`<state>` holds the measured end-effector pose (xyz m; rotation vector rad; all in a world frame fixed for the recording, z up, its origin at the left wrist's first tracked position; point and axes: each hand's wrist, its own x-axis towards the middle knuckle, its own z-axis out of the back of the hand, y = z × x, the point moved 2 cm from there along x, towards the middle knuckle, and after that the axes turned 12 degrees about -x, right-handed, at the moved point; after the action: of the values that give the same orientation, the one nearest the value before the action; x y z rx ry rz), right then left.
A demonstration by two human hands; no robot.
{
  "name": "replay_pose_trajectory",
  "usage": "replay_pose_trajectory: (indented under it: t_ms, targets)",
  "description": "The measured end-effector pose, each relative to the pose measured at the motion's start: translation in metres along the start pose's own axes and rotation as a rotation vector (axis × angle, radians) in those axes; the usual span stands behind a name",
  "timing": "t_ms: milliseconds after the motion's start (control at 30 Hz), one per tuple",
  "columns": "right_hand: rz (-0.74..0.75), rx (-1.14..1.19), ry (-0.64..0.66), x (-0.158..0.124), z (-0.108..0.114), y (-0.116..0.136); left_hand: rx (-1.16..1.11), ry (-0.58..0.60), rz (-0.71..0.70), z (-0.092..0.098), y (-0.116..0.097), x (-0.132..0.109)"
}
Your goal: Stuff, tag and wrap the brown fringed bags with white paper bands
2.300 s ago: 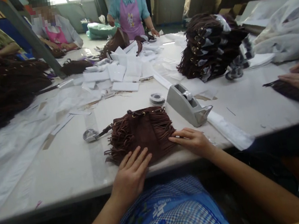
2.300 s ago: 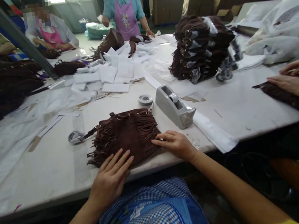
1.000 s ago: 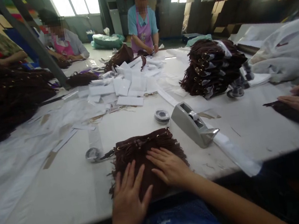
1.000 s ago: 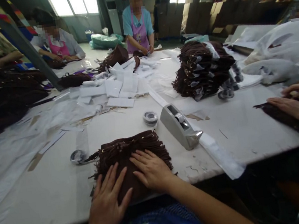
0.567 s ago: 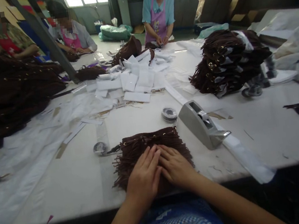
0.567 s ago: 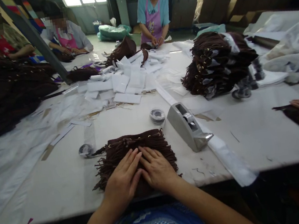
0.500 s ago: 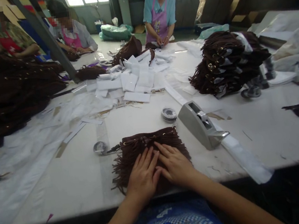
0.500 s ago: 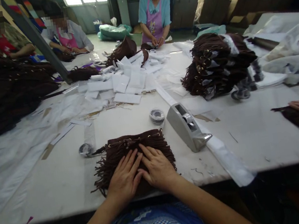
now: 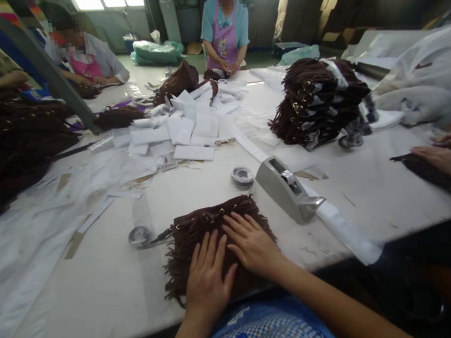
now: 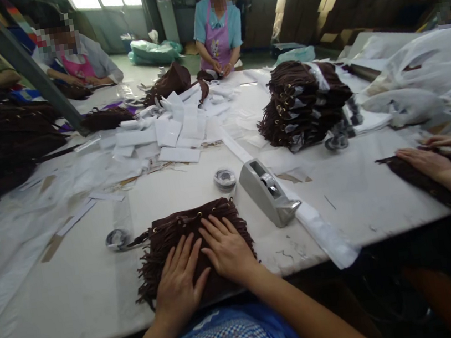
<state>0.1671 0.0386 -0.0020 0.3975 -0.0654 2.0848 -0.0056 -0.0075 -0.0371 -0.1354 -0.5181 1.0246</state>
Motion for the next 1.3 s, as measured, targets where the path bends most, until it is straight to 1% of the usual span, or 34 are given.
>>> replay_pose_trajectory:
  t_ms: [67, 133, 200, 267, 367, 400, 433, 533, 600, 633, 700, 733, 800, 867, 900, 967, 1033, 1067, 1100, 1133, 1167, 1233, 1267, 1300]
  targets:
    - [0.017, 0.017, 0.095, -0.004, -0.011, 0.002, -0.007, -0.042, 0.053, 0.000, 0.003, -0.004]
    - [-0.002, 0.040, 0.128, -0.006, -0.017, -0.001, -0.022, -0.073, 0.068, 0.000, 0.004, -0.008]
    - [-0.004, 0.073, 0.103, -0.007, -0.015, -0.006, -0.039, -0.100, 0.032, 0.000, 0.004, -0.011]
    - [-0.001, 0.114, 0.054, -0.010, -0.009, -0.009, -0.033, -0.132, -0.056, 0.000, 0.003, -0.015]
    - [-0.005, 0.163, -0.024, -0.019, 0.007, -0.008, -0.038, -0.104, -0.323, -0.003, -0.003, -0.021]
    - [-0.004, 0.179, -0.048, -0.023, 0.012, -0.007, -0.051, -0.090, -0.389, -0.003, -0.004, -0.023]
    - [0.004, 0.199, -0.069, -0.026, 0.016, -0.007, -0.063, -0.076, -0.422, -0.003, -0.004, -0.024]
    - [0.101, 0.291, -0.079, -0.034, 0.023, -0.006, -0.045, -0.023, -0.395, -0.001, -0.004, -0.022]
    - [0.148, 0.349, -0.032, -0.036, 0.023, -0.007, 0.000, 0.023, -0.399, 0.000, -0.005, -0.021]
    - [0.150, 0.369, 0.000, -0.035, 0.023, -0.008, 0.019, 0.026, -0.406, 0.001, -0.006, -0.020]
    - [0.114, 0.393, 0.034, -0.029, 0.026, -0.009, 0.031, 0.004, -0.400, 0.001, -0.008, -0.021]
    - [0.079, 0.404, 0.020, -0.024, 0.029, -0.009, 0.018, -0.007, -0.392, 0.001, -0.008, -0.021]
    - [-0.010, 0.432, -0.068, -0.010, 0.034, -0.008, -0.057, -0.015, -0.395, -0.001, -0.008, -0.022]
    - [-0.110, 0.441, -0.162, 0.008, 0.033, -0.006, -0.190, -0.020, -0.413, -0.003, -0.007, -0.024]
    - [-0.140, 0.425, -0.187, 0.018, 0.030, -0.004, -0.271, -0.019, -0.416, -0.003, -0.005, -0.024]
    - [-0.138, 0.364, -0.201, 0.039, 0.019, 0.002, -0.458, 0.001, -0.386, -0.001, -0.002, -0.025]
    - [-0.081, 0.334, -0.232, 0.056, 0.007, 0.007, -0.676, 0.072, -0.274, 0.004, 0.000, -0.022]
    - [-0.041, 0.348, -0.262, 0.062, 0.002, 0.010, -0.790, 0.120, -0.169, 0.008, 0.001, -0.020]
    - [-0.004, 0.377, -0.297, 0.065, -0.002, 0.012, -0.906, 0.163, -0.025, 0.012, 0.002, -0.017]
    - [0.026, 0.408, -0.335, 0.065, -0.005, 0.013, -1.029, 0.187, 0.158, 0.017, 0.003, -0.012]
    - [0.047, 0.435, -0.372, 0.063, -0.007, 0.013, -1.164, 0.187, 0.366, 0.021, 0.004, -0.008]
    - [0.078, 0.451, -0.417, 0.052, -0.008, 0.012, -1.459, 0.114, 0.773, 0.028, 0.006, 0.003]
    - [0.091, 0.441, -0.424, 0.044, -0.008, 0.011, -1.608, 0.060, 0.925, 0.030, 0.006, 0.010]
    - [0.108, 0.428, -0.416, 0.036, -0.008, 0.010, -1.746, 0.014, 1.027, 0.032, 0.007, 0.017]
